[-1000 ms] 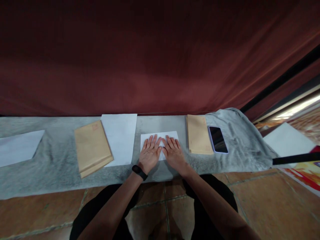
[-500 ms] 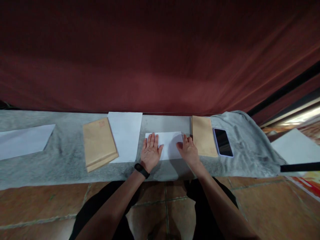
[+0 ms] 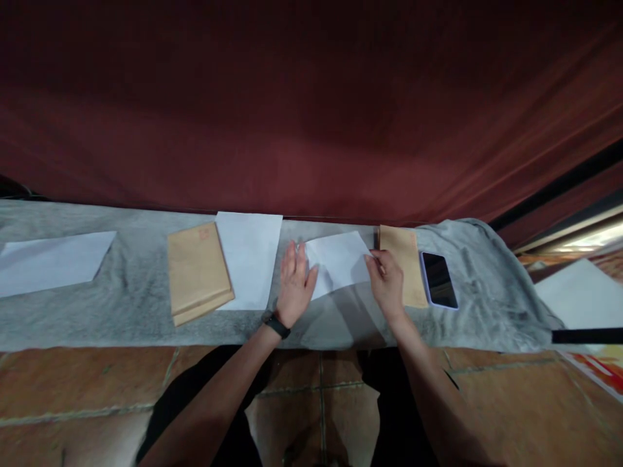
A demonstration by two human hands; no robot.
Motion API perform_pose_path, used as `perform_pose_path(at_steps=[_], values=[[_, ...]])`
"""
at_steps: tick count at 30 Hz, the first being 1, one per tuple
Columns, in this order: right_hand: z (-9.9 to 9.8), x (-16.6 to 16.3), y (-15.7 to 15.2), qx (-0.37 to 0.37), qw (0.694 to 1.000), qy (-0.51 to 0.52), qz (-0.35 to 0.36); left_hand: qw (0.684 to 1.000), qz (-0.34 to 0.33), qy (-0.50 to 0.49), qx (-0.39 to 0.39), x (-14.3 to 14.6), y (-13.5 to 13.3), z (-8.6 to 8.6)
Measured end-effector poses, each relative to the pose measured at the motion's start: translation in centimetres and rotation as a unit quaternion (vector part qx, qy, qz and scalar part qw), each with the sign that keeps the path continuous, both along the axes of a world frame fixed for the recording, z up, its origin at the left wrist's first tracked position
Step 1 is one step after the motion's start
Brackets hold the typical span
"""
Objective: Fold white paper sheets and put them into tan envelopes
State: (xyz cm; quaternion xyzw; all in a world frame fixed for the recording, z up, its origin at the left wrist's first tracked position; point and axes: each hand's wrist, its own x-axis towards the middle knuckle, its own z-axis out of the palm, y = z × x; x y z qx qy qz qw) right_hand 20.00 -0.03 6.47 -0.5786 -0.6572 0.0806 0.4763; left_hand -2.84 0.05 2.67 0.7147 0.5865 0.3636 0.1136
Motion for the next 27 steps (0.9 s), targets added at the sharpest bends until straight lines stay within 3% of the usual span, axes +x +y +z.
perform_pose_path(at_steps=[3,7,12,16,21,24,27], values=[[1.4,0.8,-1.1,0.176,0.983,-0.046,-0.011,0.993,-0.001,-0.096,0.072,-0.9,0.4,2.1],[2.0,0.6,-2.8,0.235,0.958,-0.148,0.068,0.98,-0.022,-0.174,0.094,-2.3,0.5,3.4],[2.5,-0.4,-5.2,0.187,0.92,-0.266,0.221,0.964,-0.083,-0.247,-0.059,-4.2,0.9,3.6],[3.4,-0.6,-6.9,0.177,0.923,-0.235,0.249,0.952,-0.119,-0.245,-0.138,-5.8,1.6,3.2],[3.6,-1.3,-7.2,0.1,0.924,-0.207,0.306,0.913,-0.243,-0.161,-0.286,-7.1,1.7,2.5],[2.8,-1.7,-6.7,0.009,0.917,-0.212,0.338,0.904,-0.261,-0.137,-0.311,-7.1,1.5,2.1],[2.3,-1.7,-6.1,-0.066,0.908,-0.252,0.328,0.927,-0.213,-0.144,-0.275,-6.8,1.5,1.6]])
